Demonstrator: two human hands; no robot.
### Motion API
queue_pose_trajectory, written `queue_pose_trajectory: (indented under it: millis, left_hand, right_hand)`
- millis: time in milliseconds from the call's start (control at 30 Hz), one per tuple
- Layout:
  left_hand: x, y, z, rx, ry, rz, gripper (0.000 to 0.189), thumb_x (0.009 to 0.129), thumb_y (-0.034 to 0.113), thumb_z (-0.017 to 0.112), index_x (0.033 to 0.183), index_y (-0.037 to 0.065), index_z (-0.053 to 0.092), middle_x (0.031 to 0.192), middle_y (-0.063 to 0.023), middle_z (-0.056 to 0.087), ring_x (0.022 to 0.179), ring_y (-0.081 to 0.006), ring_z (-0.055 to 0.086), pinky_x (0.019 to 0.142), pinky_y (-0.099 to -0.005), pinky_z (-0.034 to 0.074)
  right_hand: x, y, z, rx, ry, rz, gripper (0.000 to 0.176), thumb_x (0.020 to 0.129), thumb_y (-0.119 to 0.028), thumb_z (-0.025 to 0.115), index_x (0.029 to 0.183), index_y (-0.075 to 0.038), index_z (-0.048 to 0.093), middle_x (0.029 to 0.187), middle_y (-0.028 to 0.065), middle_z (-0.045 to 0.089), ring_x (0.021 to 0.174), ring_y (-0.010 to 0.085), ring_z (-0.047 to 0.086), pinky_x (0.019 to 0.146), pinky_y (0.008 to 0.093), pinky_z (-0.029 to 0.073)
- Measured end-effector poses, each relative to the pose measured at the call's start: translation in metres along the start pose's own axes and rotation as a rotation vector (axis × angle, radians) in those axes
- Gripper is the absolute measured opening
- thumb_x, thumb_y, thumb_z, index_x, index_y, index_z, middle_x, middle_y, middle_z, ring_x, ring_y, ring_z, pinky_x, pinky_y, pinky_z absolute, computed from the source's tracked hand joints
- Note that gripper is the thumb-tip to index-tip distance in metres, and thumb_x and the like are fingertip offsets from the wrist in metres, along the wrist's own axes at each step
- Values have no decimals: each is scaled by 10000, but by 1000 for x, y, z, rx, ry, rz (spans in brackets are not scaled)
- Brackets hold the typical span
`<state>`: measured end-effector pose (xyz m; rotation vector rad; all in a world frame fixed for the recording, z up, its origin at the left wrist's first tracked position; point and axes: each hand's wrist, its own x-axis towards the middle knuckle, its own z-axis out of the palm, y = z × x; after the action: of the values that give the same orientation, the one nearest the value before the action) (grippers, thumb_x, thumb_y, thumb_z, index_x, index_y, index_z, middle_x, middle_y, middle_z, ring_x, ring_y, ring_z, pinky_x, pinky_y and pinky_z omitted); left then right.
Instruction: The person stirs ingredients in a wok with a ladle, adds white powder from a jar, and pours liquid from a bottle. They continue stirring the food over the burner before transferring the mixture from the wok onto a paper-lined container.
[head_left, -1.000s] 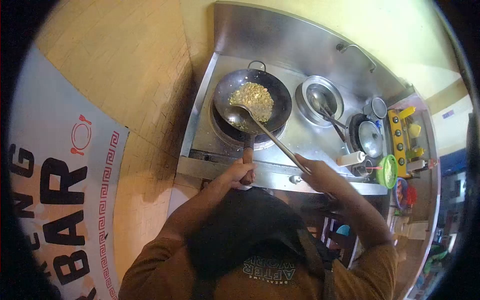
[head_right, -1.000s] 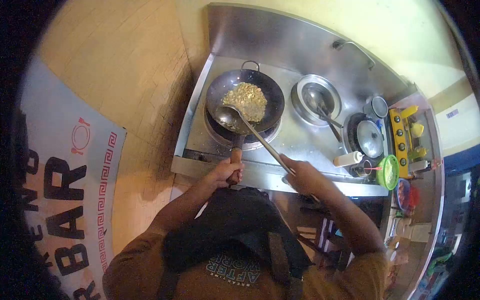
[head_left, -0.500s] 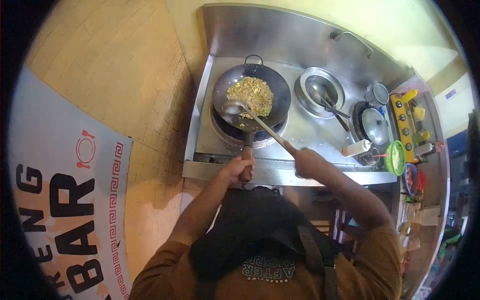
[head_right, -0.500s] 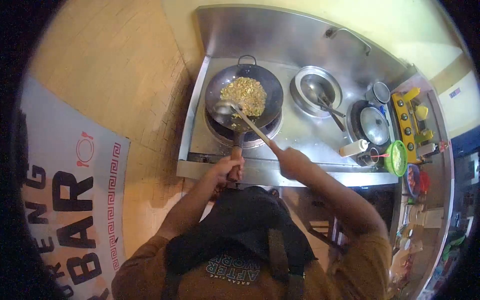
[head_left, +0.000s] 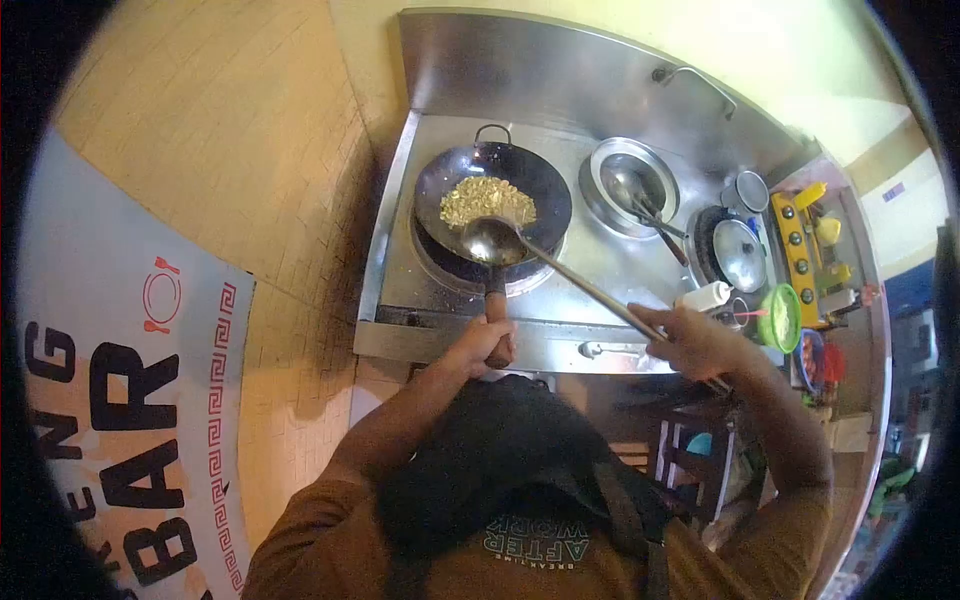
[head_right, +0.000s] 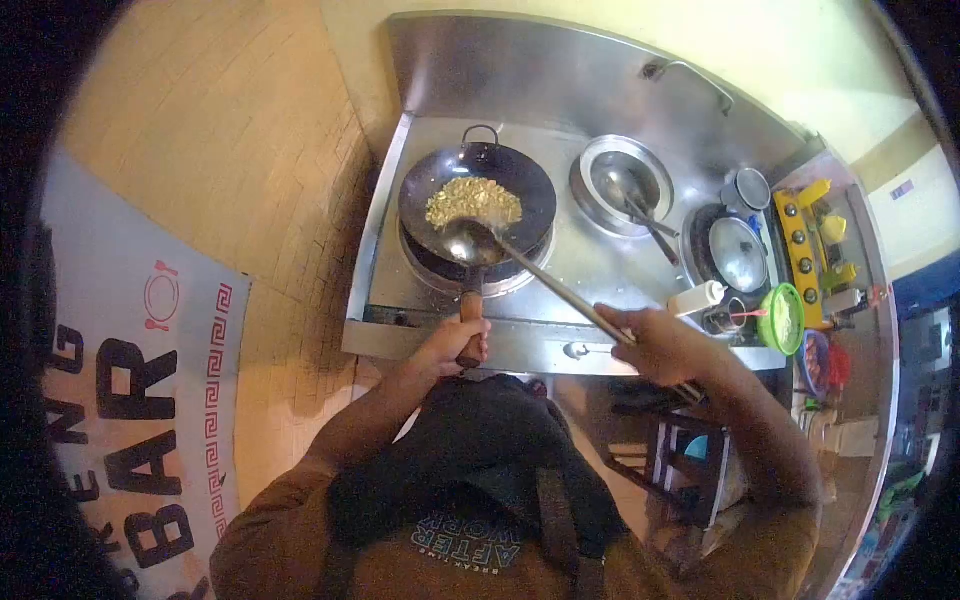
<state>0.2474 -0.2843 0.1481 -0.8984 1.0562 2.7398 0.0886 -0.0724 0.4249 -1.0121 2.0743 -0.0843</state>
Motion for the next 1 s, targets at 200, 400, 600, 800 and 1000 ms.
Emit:
queue_pose_trajectory:
  millis: [200, 400, 600, 800, 1000]
  left_hand:
    - [5, -3, -7, 0, 33, -34, 203, 878, 159, 649, 944, 25, 513, 727, -88, 575, 532, -188, 568, 477, -347, 490]
    - [17, -12, -30, 929, 534, 693, 520, 900, 282, 663, 1251, -60, 487, 1088, -166, 609, 1011, -239, 604, 815, -390, 513]
    - [68, 60, -6, -503, 132, 326, 835, 866, 615, 546, 1373, -26, 370, 1227, -229, 534, 1092, -326, 575, 938, -443, 469]
    - [92, 77, 107, -615, -9, 20, 912, 816, 725, 509, 1307, -40, 436, 1040, -212, 636, 930, -323, 634, 845, -413, 509]
    - [72, 6, 12, 762, 512, 958, 523, 830, 343, 703, 1151, -43, 557, 964, -160, 636, 840, -264, 621, 793, -383, 496]
  right_hand:
    - [125, 21, 97, -263, 266, 76, 682, 845, -82, 531, 1475, -133, 274, 838, 287, 623, 800, 425, 640, 739, 499, 510]
    - [126, 23, 124, 55, 523, 21, 690, 841, -55, 539, 1473, -98, 263, 907, 308, 613, 849, 451, 620, 763, 498, 491]
    - [2, -18, 78, 134, 636, 26, 627, 869, -3, 500, 1460, -34, 293, 1020, 310, 611, 970, 433, 620, 867, 455, 475]
    - [78, -2, 89, -59, 406, 124, 651, 844, -51, 488, 1467, -103, 307, 962, 322, 615, 930, 441, 623, 835, 507, 473]
    - [158, 28, 69, -111, 589, -28, 703, 815, -39, 504, 1474, -114, 273, 867, 309, 621, 803, 451, 627, 744, 509, 498]
